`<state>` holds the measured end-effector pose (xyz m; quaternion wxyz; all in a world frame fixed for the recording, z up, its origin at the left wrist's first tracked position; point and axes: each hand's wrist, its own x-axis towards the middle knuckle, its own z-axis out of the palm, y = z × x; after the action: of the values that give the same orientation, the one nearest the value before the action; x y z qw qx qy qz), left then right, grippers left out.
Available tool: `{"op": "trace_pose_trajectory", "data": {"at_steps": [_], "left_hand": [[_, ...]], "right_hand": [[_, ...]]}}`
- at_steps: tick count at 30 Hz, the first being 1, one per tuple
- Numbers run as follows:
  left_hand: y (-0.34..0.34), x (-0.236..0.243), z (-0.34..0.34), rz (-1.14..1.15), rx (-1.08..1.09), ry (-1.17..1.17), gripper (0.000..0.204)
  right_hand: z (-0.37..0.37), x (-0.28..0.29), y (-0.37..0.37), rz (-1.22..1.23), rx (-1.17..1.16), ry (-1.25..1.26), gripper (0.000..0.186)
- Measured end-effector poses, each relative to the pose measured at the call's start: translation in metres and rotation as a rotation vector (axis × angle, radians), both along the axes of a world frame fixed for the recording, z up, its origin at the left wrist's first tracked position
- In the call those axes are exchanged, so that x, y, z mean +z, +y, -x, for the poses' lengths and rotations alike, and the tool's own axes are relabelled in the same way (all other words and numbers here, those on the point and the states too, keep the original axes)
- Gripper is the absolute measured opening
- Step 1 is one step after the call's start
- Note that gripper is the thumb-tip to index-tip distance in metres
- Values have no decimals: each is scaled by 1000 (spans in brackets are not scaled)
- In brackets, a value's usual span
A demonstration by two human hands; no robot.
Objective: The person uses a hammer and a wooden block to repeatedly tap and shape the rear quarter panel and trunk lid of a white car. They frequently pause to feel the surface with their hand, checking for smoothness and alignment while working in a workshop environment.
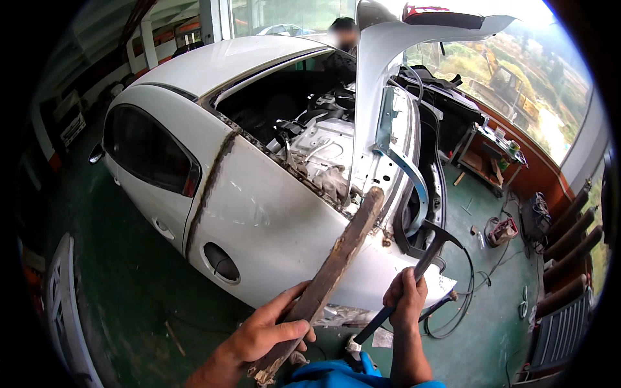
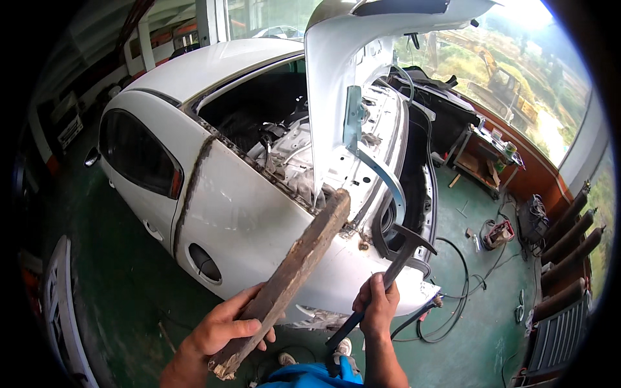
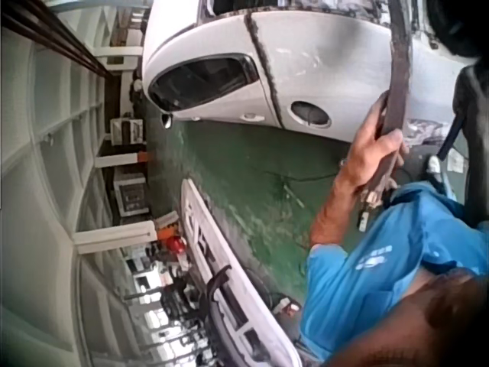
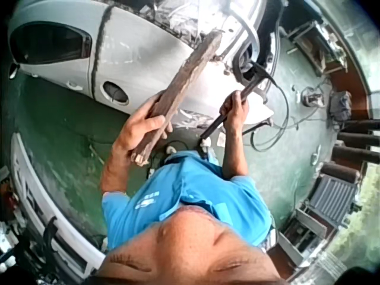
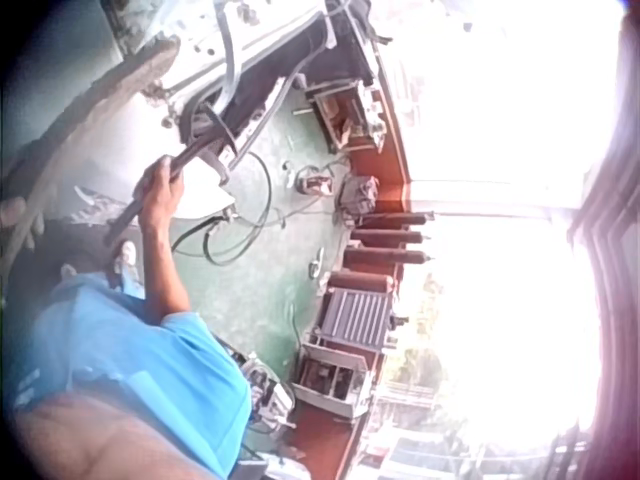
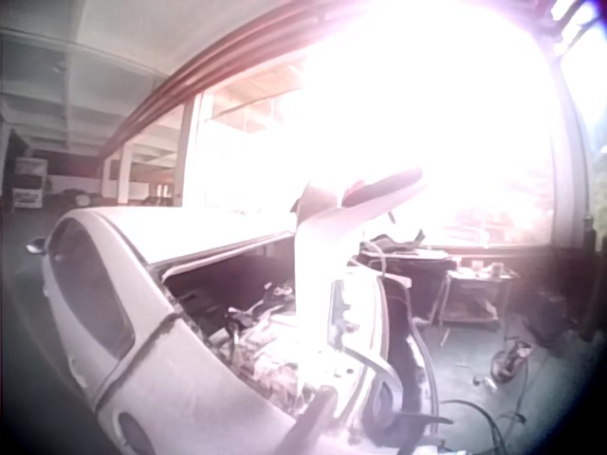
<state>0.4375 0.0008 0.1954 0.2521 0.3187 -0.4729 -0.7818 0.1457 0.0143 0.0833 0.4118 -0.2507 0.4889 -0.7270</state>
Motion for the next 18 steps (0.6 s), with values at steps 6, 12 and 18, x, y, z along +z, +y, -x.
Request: {"op": "trace_pose_trajectory", "data": {"at_steps": [6, 12, 18], "left_hand": [[-4, 19, 1, 69, 71, 34, 81], [-4, 39, -7, 64, 106, 52, 79], [-5, 39, -19, 51, 112, 52, 78]], "right_hand": [[9, 5, 3, -18, 12, 55, 26], [28, 35, 11, 82, -84, 40, 27], [36, 100, 9, 618, -470, 92, 39]]}}
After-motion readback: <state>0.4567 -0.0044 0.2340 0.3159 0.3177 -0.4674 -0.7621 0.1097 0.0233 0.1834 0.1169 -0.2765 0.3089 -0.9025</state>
